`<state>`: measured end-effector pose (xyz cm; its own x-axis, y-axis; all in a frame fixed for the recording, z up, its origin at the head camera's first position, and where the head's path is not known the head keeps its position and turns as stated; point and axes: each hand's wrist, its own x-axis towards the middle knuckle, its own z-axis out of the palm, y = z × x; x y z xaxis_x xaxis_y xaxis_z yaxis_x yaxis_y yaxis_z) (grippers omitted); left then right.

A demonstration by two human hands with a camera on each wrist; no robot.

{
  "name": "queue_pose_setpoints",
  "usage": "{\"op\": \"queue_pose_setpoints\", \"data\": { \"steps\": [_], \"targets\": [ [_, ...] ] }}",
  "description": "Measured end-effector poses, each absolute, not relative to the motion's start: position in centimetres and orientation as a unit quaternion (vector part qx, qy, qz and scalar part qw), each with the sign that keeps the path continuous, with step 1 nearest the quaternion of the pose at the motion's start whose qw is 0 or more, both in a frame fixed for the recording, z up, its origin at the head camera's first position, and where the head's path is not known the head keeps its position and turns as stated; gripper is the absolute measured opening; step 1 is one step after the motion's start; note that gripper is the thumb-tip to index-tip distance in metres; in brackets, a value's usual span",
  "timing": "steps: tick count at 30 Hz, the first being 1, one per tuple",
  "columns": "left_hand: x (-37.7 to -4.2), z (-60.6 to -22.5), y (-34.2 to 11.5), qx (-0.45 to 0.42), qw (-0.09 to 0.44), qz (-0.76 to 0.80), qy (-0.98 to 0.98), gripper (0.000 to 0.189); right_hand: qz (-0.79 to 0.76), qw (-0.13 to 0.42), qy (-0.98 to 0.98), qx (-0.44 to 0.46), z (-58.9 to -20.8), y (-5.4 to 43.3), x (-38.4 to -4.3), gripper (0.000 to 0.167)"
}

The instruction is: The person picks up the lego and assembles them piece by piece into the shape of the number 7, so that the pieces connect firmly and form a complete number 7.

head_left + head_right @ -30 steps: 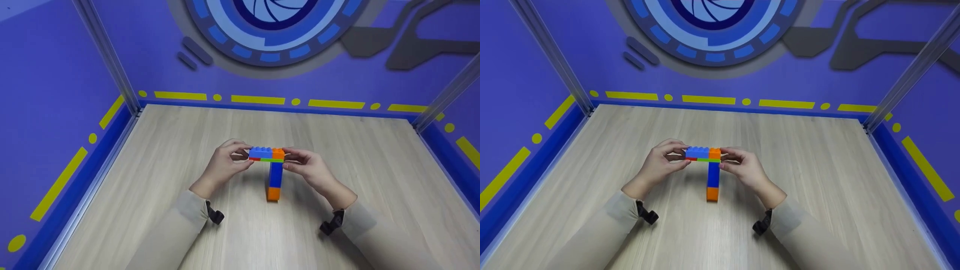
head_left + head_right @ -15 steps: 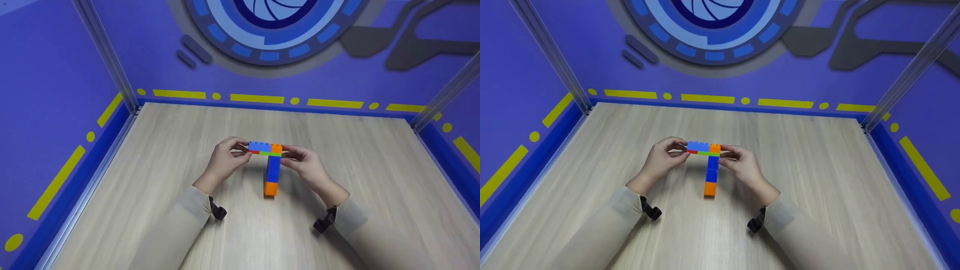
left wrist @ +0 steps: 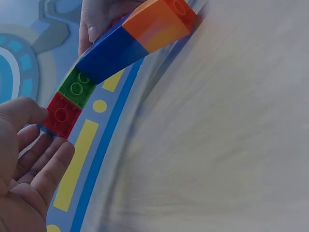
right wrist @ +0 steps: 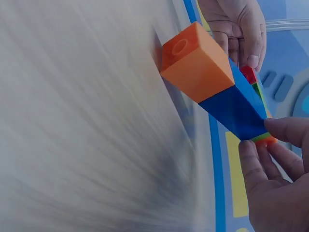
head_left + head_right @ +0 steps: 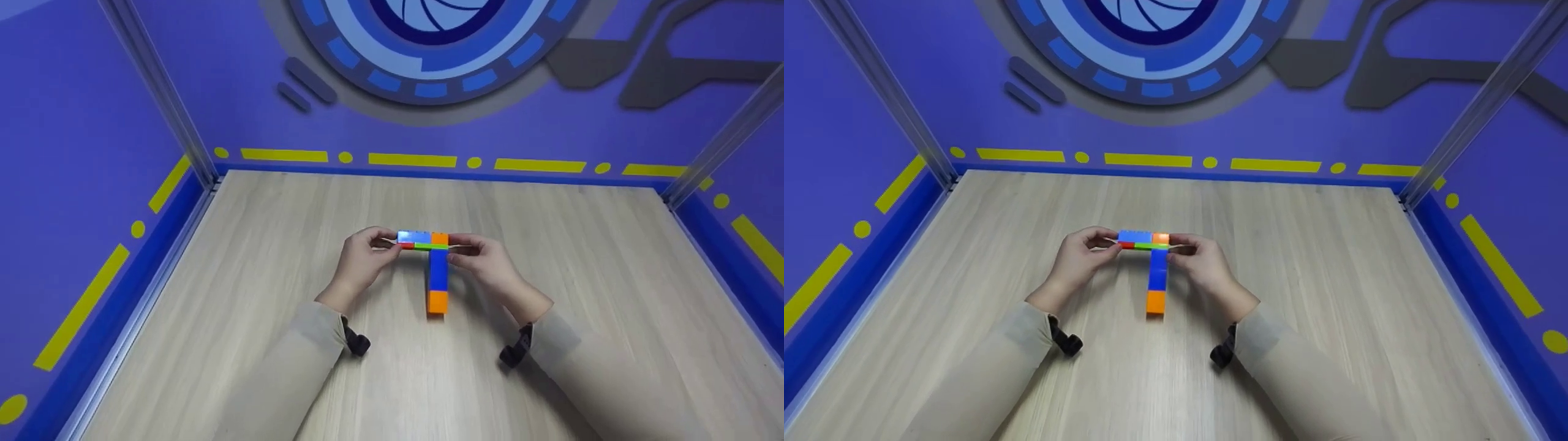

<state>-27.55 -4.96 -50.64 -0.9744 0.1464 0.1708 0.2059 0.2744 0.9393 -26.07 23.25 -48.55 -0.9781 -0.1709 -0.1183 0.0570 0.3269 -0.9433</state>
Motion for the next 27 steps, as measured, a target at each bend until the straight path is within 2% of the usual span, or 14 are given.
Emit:
{"op": "queue_pose_setpoints", "data": {
  "steps": [19, 27],
  "targets": [
    [-29.1, -51.1, -4.0, -0.08, 0.019, -0.533, -0.842, 0.021, -0.555, 0.14, 0.82, -0.014, -49.0, 23.2, -27.3, 0.052],
    [-29.1, -51.4, -3.8, -0.062, -0.002, -0.535, -0.842, 0.019, -0.529, 0.166, 0.832, -0.013, -49.0, 23.3, -27.6, 0.053]
  ]
}}
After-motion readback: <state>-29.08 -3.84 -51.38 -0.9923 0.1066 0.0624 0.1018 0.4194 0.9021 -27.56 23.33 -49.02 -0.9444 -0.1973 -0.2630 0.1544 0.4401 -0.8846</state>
